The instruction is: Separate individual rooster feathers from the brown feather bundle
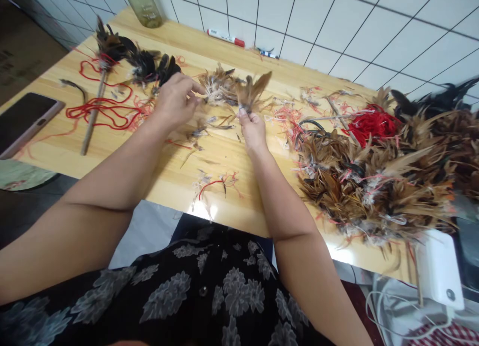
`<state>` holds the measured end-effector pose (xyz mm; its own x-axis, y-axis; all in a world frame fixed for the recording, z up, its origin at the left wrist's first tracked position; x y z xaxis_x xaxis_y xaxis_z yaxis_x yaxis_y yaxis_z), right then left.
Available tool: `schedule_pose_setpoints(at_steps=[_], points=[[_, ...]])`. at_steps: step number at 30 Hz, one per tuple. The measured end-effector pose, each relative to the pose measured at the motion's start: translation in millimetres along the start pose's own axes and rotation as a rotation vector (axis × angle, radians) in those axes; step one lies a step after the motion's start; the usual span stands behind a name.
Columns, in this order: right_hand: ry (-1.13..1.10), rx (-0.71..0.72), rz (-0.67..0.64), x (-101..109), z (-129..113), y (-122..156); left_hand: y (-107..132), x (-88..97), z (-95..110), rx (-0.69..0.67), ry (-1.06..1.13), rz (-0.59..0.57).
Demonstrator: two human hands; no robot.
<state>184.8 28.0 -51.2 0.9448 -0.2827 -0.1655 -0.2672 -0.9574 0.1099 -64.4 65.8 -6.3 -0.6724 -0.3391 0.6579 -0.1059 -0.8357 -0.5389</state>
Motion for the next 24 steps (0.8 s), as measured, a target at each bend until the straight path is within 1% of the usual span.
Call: schedule_pose_setpoints(at_steps=[2,4,7,10,13,17,19,21,23,24], points=[[-0.063,-0.104,0.067,0.0,-10.9,7.0,-4.5,5.1,-14.0,0.141,-0.047,0.044],[-0.133,-0.189,0.125,-1.4,-22.7,15.7,-8.7,7.5,-20.6,0.267,-0.060,0.058],[-0.220,-0.295,0.179,-3.7,-35.9,27.2,-18.0,5.0,-16.6,0.386,-0.100,0.009],[-0.278,-0.339,0.176,-5.0,-41.9,31.7,-31.5,-2.2,-4.5,0.462,-0.211,-0.082],[-0.317,-0.351,0.164,-5.3,-41.7,31.0,-45.1,-12.2,7.6,0.521,-0.305,-0.149],[-0.316,-0.363,0.162,-7.1,-37.6,28.9,-55.8,-25.0,16.7,0.547,-0.358,-0.149],[-0.308,-0.357,0.155,-9.0,-37.1,28.8,-56.4,-29.4,15.1,0.554,-0.366,-0.146],[-0.305,-0.363,0.161,-10.5,-37.3,29.6,-54.8,-31.1,9.0,0.563,-0.356,-0.126],[-0.304,-0.372,0.170,-11.6,-37.6,30.6,-52.1,-29.7,0.6,0.580,-0.311,-0.073],[-0.295,-0.373,0.172,-11.9,-37.5,30.9,-50.9,-28.5,-2.9,0.585,-0.250,-0.037]])
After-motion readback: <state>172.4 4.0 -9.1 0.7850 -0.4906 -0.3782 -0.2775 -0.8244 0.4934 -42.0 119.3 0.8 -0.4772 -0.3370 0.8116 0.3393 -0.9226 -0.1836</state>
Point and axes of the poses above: each hand's wrist, its own y-axis away from the middle knuckle, its own x-axis out of the back of the hand, z = x × y, the point moved 4 cm from there along -y, towards the middle knuckle, and after that the axes turned 11 degrees about z, right-handed, at the moved point
